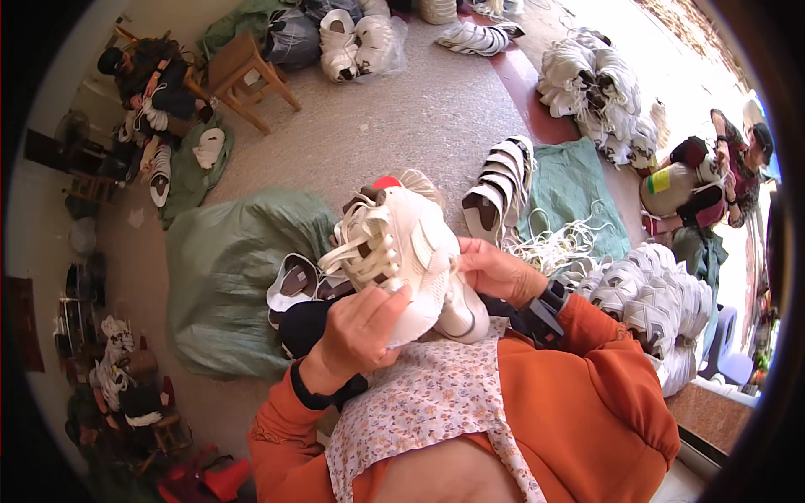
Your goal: Lacing white athletic shoes in a workshop setting.
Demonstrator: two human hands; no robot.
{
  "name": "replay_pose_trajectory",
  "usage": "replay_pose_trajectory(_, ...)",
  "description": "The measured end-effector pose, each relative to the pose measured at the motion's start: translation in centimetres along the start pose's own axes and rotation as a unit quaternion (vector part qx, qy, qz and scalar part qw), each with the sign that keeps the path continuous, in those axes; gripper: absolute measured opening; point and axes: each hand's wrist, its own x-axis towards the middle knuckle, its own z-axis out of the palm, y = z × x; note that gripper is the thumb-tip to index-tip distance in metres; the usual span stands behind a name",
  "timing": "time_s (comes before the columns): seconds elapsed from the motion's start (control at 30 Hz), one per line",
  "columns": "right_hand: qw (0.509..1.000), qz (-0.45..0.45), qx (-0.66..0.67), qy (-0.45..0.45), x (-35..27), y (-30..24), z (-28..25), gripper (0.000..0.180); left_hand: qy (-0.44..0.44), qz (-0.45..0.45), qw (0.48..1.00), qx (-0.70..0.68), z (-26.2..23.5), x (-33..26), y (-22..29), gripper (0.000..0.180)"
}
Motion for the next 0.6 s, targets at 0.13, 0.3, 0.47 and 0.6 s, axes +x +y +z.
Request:
replay_pose_trajectory(0.13,0.991,-0.110,-0.034,0.070,2.5,-1.6,2.8,0.032,0.010,0.020,0.998,0.054,-0.7,1.3,0.3,0.060)
replay_pose_trajectory(0.3,0.980,-0.188,0.052,0.049,3.5,-4.4,6.3,0.036,-0.046,0.035,0.997,0.051,0.7,3.3,-0.2,0.068)
replay_pose_trajectory(0.47,0.984,-0.138,-0.108,0.031,2.7,-6.2,7.5,0.054,-0.096,0.050,0.994,0.014,1.3,4.7,-0.2,0.047)
replay_pose_trajectory(0.6,0.946,-0.152,-0.282,0.044,1.1,-8.1,7.9,0.044,-0.124,0.052,0.991,-0.021,1.7,5.8,0.0,0.042)
